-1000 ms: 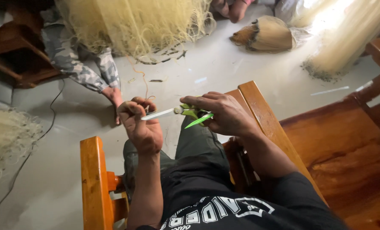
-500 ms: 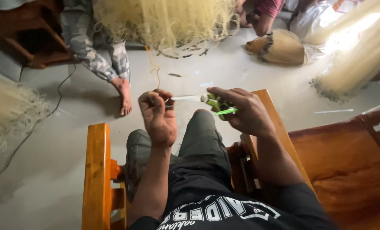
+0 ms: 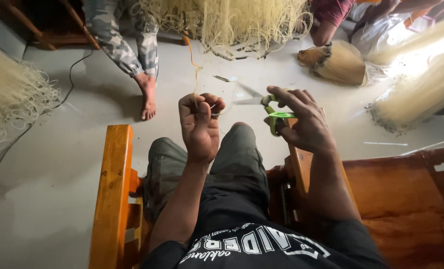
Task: Repairing or assembling a fishing net using a shuttle and scissors
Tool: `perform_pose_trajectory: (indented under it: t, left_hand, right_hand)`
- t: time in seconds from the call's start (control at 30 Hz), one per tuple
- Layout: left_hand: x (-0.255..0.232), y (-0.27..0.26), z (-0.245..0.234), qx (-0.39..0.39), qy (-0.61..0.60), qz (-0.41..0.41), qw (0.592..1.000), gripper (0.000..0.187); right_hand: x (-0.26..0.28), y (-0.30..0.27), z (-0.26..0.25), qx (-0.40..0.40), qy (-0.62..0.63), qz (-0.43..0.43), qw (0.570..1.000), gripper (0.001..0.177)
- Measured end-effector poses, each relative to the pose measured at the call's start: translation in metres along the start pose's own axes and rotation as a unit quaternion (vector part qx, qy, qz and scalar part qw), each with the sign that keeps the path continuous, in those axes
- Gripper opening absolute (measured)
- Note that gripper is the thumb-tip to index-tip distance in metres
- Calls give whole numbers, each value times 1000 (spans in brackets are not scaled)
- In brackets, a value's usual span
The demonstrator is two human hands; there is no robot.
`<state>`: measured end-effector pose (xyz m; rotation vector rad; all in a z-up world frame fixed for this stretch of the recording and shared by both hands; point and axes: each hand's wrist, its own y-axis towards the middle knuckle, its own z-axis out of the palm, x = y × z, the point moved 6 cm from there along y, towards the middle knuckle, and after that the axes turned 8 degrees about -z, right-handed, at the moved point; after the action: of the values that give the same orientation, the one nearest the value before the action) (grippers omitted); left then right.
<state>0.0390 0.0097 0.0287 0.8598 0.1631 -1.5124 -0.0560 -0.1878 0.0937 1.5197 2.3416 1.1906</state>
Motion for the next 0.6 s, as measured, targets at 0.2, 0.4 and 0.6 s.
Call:
perform_pose_trajectory:
  t: [0.2, 0.4, 0.6]
  left_hand:
    - [0, -4, 11, 5, -15, -18, 1000, 13]
    - [1, -9, 15, 6, -27, -45, 999, 17]
    - [6, -10, 14, 13, -41, -68, 997, 16]
  right_hand:
    - [-2, 2, 9, -4, -9, 4, 1000, 67]
    - [-4, 2, 10, -10, -5, 11, 1000, 64]
    - [-6, 0, 9, -6, 10, 17, 1000, 65]
